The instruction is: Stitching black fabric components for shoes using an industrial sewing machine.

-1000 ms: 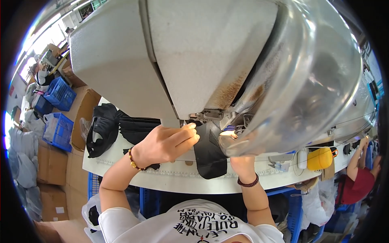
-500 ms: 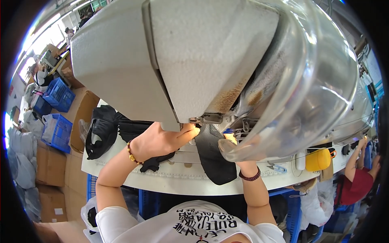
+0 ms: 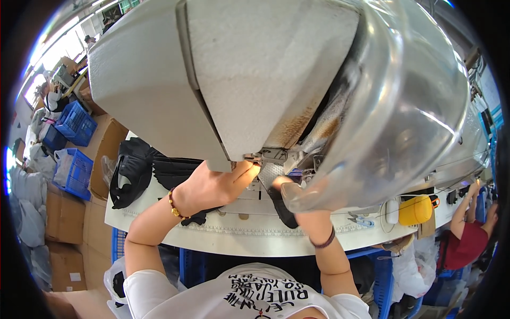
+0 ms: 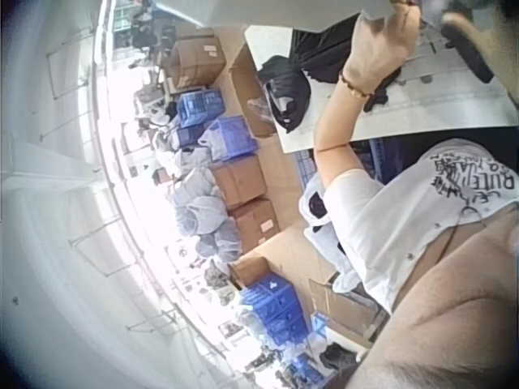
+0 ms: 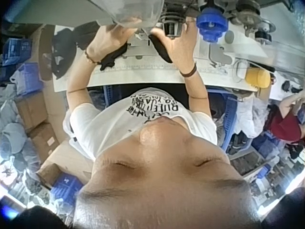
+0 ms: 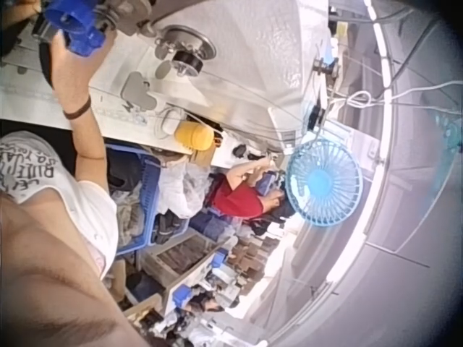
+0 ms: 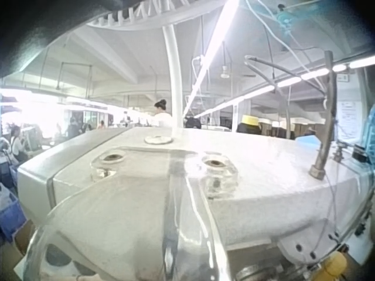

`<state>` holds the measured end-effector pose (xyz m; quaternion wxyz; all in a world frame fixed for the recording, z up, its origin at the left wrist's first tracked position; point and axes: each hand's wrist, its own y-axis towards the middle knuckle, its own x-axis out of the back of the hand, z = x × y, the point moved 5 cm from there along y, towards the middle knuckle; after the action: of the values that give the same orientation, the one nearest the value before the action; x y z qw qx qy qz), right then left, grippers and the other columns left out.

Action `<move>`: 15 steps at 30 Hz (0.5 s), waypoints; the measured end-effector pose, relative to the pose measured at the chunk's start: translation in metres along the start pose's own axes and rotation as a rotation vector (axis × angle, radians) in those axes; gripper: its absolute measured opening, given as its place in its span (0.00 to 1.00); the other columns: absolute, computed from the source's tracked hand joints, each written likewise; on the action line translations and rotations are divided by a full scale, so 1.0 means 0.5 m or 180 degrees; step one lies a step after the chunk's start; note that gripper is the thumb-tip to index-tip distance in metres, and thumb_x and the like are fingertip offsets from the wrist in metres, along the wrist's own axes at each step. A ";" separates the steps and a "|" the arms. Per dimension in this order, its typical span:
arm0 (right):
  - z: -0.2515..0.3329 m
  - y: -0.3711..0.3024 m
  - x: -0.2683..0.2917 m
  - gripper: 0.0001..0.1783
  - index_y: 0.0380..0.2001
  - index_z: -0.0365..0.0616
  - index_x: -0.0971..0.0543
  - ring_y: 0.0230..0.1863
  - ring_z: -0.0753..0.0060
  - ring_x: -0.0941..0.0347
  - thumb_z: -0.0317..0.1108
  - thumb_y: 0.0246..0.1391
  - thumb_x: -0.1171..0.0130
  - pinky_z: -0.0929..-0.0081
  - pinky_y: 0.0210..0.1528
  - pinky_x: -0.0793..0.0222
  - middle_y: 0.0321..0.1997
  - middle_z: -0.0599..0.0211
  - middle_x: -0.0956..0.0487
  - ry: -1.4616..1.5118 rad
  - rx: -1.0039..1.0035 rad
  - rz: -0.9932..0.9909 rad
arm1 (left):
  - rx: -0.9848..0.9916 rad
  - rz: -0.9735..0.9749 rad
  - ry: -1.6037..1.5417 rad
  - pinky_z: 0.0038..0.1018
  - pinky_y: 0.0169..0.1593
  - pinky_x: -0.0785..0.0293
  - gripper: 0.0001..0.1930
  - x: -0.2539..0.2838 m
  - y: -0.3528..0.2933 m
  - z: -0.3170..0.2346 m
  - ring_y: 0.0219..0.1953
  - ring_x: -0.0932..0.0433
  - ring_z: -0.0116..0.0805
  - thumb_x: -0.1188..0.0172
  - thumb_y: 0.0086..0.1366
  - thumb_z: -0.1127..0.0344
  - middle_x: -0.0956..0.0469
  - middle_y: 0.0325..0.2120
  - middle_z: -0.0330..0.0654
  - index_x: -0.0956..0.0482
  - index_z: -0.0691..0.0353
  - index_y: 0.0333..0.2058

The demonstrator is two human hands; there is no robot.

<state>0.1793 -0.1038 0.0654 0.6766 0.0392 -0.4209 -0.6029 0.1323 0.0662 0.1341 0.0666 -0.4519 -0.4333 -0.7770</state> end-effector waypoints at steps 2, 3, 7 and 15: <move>0.058 -0.021 -0.002 0.06 0.31 0.41 0.25 0.33 0.64 0.30 0.29 0.48 0.43 0.70 0.35 0.33 0.34 0.60 0.26 -0.1178 0.0898 0.0047 | 0.0108 0.0082 -0.0240 0.27 0.28 0.29 0.12 0.002 -0.001 0.003 0.30 0.26 0.32 0.42 0.42 0.74 0.27 0.29 0.38 0.22 0.65 0.30; 0.073 -0.032 0.001 0.07 0.34 0.40 0.26 0.33 0.66 0.31 0.28 0.50 0.44 0.72 0.36 0.34 0.35 0.60 0.27 -0.1463 0.1181 -0.0119 | 0.0072 0.0091 -0.0184 0.27 0.28 0.29 0.12 0.002 -0.001 0.002 0.30 0.26 0.32 0.42 0.42 0.74 0.27 0.29 0.38 0.22 0.65 0.30; 0.014 -0.037 -0.038 0.09 0.27 0.41 0.23 0.40 0.50 0.29 0.31 0.38 0.43 0.56 0.40 0.33 0.38 0.53 0.26 -0.1029 0.0587 0.0971 | 0.0025 0.0093 -0.0239 0.27 0.28 0.29 0.13 0.000 0.000 0.002 0.30 0.26 0.32 0.42 0.41 0.73 0.27 0.29 0.38 0.22 0.65 0.30; -0.067 -0.025 -0.034 0.09 0.28 0.46 0.22 0.30 0.58 0.25 0.28 0.37 0.41 0.66 0.32 0.27 0.29 0.61 0.24 0.0117 -0.0182 0.1196 | 0.0098 0.0297 -0.0016 0.25 0.26 0.29 0.15 -0.012 -0.004 -0.023 0.29 0.26 0.30 0.41 0.40 0.72 0.27 0.30 0.40 0.23 0.67 0.32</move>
<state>0.1914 -0.1081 0.0283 0.7856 -0.0484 -0.3911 -0.4769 0.1276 0.0571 0.1259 0.1085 -0.4725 -0.4238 -0.7651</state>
